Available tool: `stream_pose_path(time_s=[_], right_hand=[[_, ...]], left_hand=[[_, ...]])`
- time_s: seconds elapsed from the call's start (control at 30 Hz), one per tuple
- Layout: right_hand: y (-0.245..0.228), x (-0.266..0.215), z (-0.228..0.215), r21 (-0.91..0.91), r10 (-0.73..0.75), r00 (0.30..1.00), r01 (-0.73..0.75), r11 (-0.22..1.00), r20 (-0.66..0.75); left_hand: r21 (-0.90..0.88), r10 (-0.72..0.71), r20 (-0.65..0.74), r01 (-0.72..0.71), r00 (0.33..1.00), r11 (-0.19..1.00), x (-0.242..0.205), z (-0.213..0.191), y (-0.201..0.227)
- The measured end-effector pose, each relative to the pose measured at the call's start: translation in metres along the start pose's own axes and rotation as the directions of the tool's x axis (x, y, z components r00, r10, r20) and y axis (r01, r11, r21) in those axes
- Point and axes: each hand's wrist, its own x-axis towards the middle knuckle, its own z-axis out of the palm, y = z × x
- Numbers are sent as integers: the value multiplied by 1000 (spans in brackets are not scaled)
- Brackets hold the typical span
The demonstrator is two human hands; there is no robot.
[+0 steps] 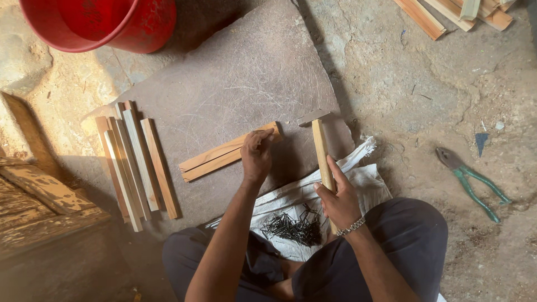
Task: The person sits on the floor and hammers nails into small wooden slats. They pick up a slat, place a nail, hammer it in, and repeat the process with multiple slats.
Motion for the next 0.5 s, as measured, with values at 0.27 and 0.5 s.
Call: stream_pose_path(time_s=[0.27,0.5], right_hand=[[0,7,1,-31,-6,1000,7,999,16],[-2,7,4,-46,-22,1000,22,999,7]], left_hand=[[27,-24,-17,25,1000,999,6,12,-14],[90,-23,3,23,1000,996,5,13,-19]])
